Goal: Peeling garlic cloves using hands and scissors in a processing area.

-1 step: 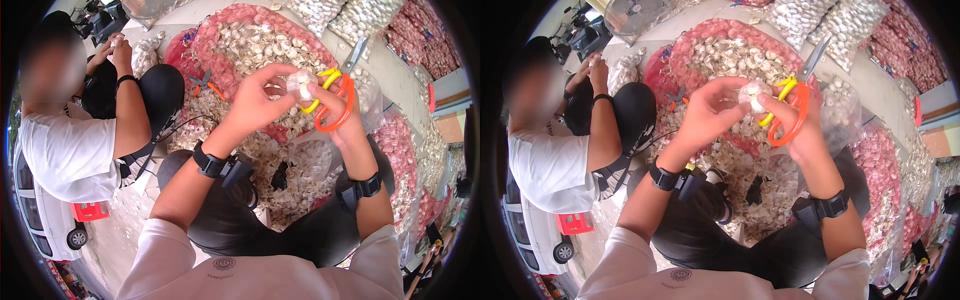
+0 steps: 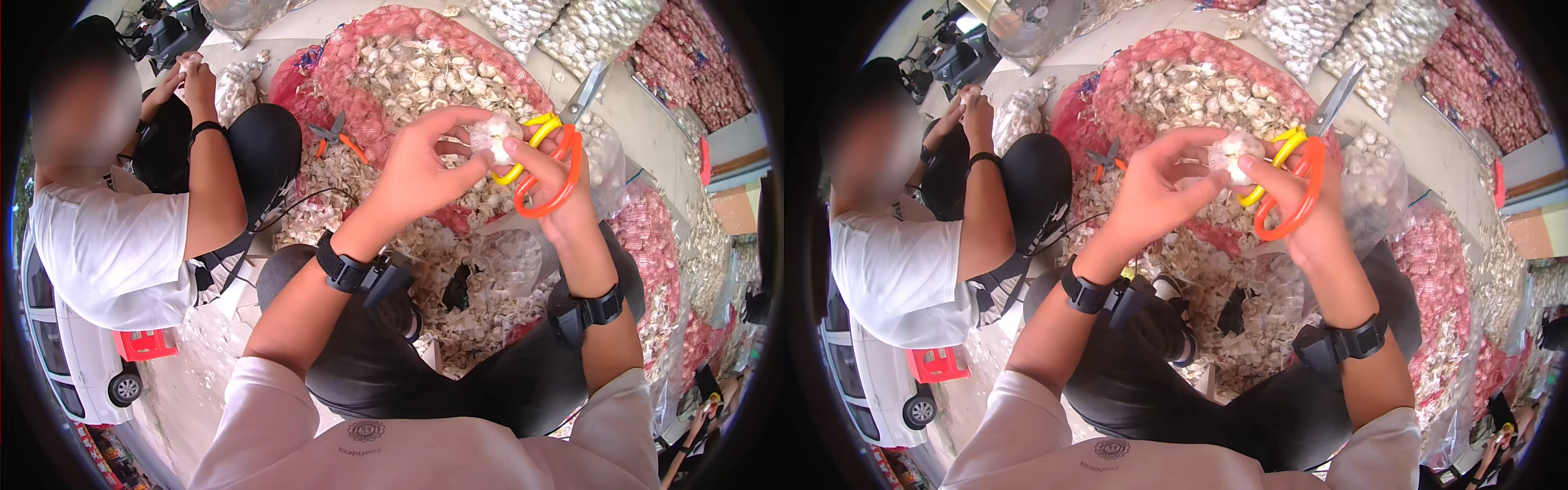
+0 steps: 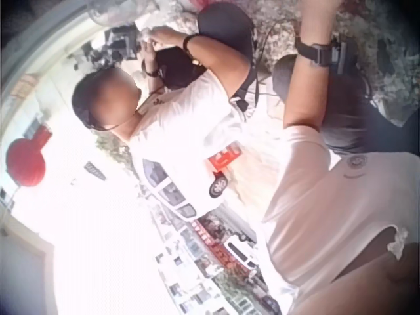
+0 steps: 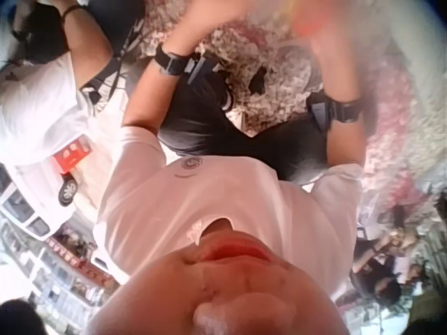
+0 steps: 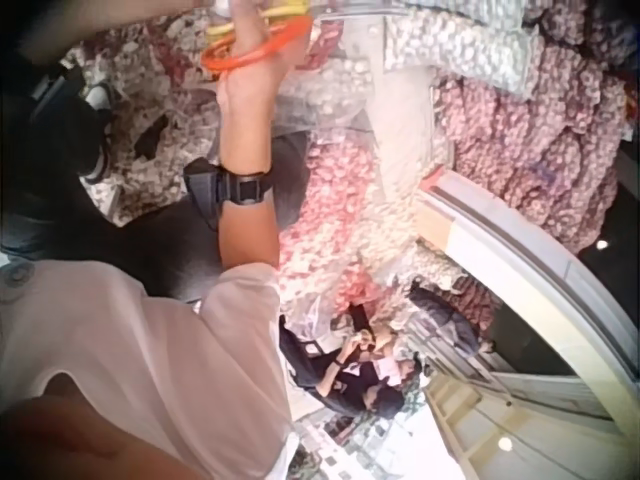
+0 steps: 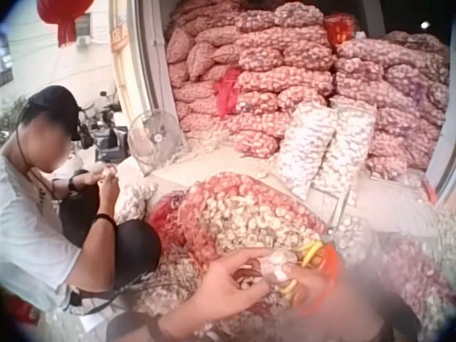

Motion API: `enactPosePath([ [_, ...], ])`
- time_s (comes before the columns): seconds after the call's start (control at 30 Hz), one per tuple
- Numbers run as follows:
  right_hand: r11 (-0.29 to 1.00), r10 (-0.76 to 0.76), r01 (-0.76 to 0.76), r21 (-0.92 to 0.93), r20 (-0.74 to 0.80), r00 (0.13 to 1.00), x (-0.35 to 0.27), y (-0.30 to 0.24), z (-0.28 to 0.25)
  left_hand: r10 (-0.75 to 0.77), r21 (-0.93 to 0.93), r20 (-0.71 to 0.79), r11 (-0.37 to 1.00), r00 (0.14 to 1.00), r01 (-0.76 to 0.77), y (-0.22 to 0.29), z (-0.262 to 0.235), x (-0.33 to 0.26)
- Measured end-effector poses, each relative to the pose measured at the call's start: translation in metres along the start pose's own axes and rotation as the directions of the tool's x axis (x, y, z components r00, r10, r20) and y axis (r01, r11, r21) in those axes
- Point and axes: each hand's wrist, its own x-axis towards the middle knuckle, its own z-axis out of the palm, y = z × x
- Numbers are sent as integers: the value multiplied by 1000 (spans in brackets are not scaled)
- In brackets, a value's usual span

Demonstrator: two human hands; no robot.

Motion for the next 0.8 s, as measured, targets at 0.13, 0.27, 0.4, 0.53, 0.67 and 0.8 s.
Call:
enactPosePath([
  [0.13,999,-33,32,30,41,999,-9,-6,10,228,201,-51,956,972,-214,1,4,-6],
  [0.27,993,-103,102,-51,-23,994,-12,-3,8,183,192,-100,968,978,-161,4,9,-7],
  [0.4,990,-98,98,-105,0,995,-18,-3,6,133,160,-137,981,982,-110,2,14,-11],
  [0.53,991,-98,95,-95,-29,995,-24,-3,1,196,285,-134,947,971,-151,9,19,-11],
  [0.67,994,-73,68,-90,-50,996,-29,-8,-3,253,295,-120,932,960,-209,7,25,-10],
  [0.8,995,-38,32,-93,-58,998,-31,-7,-12,303,294,-95,918,948,-264,2,28,-9],
])
